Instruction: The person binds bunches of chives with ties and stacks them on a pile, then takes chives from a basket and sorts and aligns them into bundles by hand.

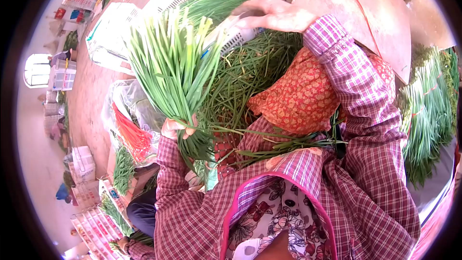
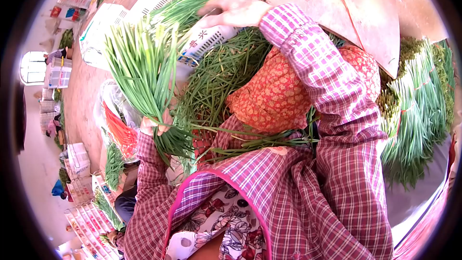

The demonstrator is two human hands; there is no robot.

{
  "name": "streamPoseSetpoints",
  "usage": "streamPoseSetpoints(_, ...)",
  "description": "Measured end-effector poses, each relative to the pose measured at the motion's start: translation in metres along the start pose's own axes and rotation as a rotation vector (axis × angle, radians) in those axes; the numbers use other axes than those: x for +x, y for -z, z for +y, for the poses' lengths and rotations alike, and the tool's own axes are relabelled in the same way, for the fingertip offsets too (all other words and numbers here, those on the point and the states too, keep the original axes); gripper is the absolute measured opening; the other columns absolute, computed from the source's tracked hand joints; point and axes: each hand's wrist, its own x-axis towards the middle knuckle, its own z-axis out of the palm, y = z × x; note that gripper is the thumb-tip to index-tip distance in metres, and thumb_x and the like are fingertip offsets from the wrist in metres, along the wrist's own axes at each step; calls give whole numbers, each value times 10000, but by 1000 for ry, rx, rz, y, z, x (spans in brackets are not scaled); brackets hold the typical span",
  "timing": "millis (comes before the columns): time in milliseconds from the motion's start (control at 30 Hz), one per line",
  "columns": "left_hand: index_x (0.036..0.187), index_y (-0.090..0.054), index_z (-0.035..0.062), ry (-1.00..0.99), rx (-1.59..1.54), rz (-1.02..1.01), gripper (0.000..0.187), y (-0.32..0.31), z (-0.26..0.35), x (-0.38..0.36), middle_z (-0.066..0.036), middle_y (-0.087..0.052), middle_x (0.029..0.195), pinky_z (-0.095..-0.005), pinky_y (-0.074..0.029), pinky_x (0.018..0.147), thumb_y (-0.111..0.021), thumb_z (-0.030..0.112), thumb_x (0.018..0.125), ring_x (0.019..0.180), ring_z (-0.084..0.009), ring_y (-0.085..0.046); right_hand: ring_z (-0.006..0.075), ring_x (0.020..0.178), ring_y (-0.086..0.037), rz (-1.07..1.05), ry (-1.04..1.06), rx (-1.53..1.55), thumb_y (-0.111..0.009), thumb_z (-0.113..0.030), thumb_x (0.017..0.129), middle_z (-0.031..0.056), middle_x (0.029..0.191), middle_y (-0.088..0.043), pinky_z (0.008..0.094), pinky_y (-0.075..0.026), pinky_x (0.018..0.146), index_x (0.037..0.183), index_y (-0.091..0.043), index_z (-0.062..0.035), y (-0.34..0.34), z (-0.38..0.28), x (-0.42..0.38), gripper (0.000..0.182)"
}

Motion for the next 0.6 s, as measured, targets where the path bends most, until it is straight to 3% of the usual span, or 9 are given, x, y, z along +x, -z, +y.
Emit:
streamPoseSetpoints(167, 806, -618, -35, -52, -236, -248, 281, -5, 1, 13, -103, -561, 595, -299, -359, 400, -698, 221, 724, 389, -174, -492, 216, 1083, -585, -158, 36, 149, -641, -471, 868, 123, 1231, -604, 345, -491, 915, 1412, -381, -42, -7, -39, 16, 741)
streamPoseSetpoints(200, 975, -598, -26, -101, -282, -180, 326, -20, 6, 11, -93, -554, 585, -312, -365, 428, -695, 168, 732, 381, -174, -490, 205, 1065, -593, -193, -26, 233, -664, -481, 844, 113, 1212, -614, 338, -502, 884, 1426, -364, -69, -11, -38, 20, 773)
streamPoseSetpoints(267, 1056, -564, -16, -113, -330, -209, 391, -22, 4, 14, -88, -556, 583, -308, -369, 427, -696, 167, 736, 379, -177, -492, 166, 963, -629, -219, -128, 356, -719, -490, 792, 95, 1176, -635, 296, -529, 750, 1457, -326, -149, -12, -43, 17, 844)
streamPoseSetpoints(333, 1248, -451, 17, -167, -383, -374, 578, -10, -4, 19, -74, -558, 598, -293, -387, 426, -696, 172, 748, 382, -174, -510, 144, 911, -637, -238, -132, 404, -732, -469, 786, 91, 1170, -637, 262, -523, 695, 1455, -332, -158, -20, -43, 14, 839)
streamPoseSetpoints(367, 1248, -451, 17, -164, -382, -375, 578, -11, -3, 19, -74, -558, 598, -293, -387, 426, -696, 172, 748, 382, -174, -510, 123, 859, -645, -258, -135, 451, -745, -449, 781, 87, 1164, -638, 228, -516, 640, 1453, -338, -167, -25, -40, 14, 835)
streamPoseSetpoints(400, 1258, -445, 19, -184, -397, -373, 580, -12, -2, 20, -68, -559, 600, -291, -391, 422, -694, 174, 757, 387, -170, -519, 89, 768, -640, -203, -102, 525, -747, -397, 792, 81, 1099, -657, 179, -483, 553, 1421, -398, -157, -30, -37, 14, 759)
streamPoseSetpoints(500, 1297, -422, 37, -225, -352, -404, 603, -9, -1, 21, -57, -569, 593, -294, -385, 397, -692, 171, 775, 388, -159, -522, 88, 761, -636, -4, -125, 728, -734, -334, 816, 77, 1021, -672, 163, -478, 546, 1364, -476, -136, -29, -41, 13, 637)
streamPoseSetpoints(533, 1294, -425, 42, -224, -363, -353, 595, -10, -3, 18, -57, -569, 596, -293, -383, 397, -693, 171, 779, 386, -157, -516, 95, 763, -629, 97, -245, 703, -716, -285, 837, 80, 986, -679, 191, -499, 588, 1311, -525, -110, -22, -43, 7, 541)
streamPoseSetpoints(600, 1291, -429, 46, -227, -373, -300, 587, -11, -2, 16, -57, -569, 599, -293, -380, 396, -694, 171, 782, 383, -156, -510, 120, 780, -616, 273, -204, 675, -708, -282, 845, 94, 1009, -680, 239, -522, 663, 1290, -540, -92, -22, -38, 13, 512)
